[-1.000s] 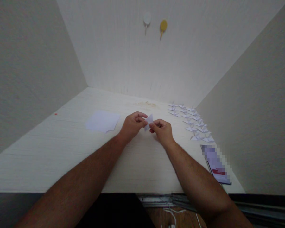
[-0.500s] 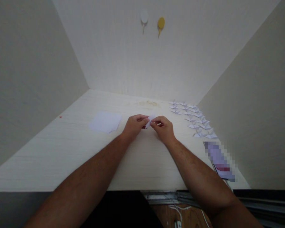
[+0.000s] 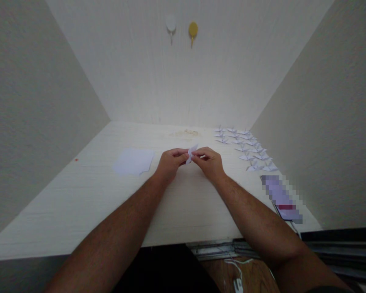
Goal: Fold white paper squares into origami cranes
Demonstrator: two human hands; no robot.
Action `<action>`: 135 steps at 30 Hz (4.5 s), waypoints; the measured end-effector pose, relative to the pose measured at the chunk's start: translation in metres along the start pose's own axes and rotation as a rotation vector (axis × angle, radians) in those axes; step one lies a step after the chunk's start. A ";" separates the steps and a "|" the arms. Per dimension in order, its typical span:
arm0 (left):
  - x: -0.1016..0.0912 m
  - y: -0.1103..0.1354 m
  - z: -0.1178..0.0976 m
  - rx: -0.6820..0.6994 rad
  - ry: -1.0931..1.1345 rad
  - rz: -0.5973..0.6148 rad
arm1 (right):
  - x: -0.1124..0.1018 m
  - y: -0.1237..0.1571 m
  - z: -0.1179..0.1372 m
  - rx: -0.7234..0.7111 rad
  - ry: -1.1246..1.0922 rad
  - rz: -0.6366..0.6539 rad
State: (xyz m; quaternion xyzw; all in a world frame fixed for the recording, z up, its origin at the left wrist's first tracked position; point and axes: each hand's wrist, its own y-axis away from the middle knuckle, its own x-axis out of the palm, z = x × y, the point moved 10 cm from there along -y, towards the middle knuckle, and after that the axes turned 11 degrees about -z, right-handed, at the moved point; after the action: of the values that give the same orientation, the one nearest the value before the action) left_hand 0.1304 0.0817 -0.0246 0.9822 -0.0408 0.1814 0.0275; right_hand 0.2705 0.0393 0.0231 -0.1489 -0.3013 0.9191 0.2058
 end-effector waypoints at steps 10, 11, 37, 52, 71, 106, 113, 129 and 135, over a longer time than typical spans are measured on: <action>0.000 0.006 0.001 -0.041 0.021 -0.062 | 0.002 0.002 0.006 -0.077 0.089 0.000; 0.001 0.008 0.002 -0.057 -0.005 -0.050 | 0.002 0.002 0.004 -0.049 0.098 -0.005; 0.004 0.008 0.008 -0.090 0.036 0.013 | 0.003 0.003 0.008 -0.060 0.046 0.016; 0.001 0.004 0.006 -0.036 -0.009 -0.013 | 0.004 0.003 0.008 -0.095 0.190 0.053; -0.002 0.000 0.002 0.078 -0.218 0.015 | 0.013 0.007 -0.013 0.122 0.042 0.111; 0.015 0.009 -0.002 0.135 -0.225 0.162 | 0.009 0.008 -0.020 0.185 0.085 0.059; 0.011 0.006 -0.004 0.218 -0.371 0.133 | 0.015 0.010 -0.032 0.364 -0.069 0.066; 0.014 0.011 -0.017 0.427 -0.635 0.135 | 0.020 0.011 -0.038 0.489 -0.159 0.076; 0.014 0.016 -0.025 0.554 -0.757 0.088 | 0.012 0.007 -0.029 0.383 -0.075 0.028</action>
State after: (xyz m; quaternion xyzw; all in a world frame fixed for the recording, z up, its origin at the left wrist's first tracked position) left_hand 0.1331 0.0670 0.0040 0.9469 -0.0398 -0.1844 -0.2604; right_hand 0.2698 0.0541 -0.0056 -0.0770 -0.1264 0.9673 0.2062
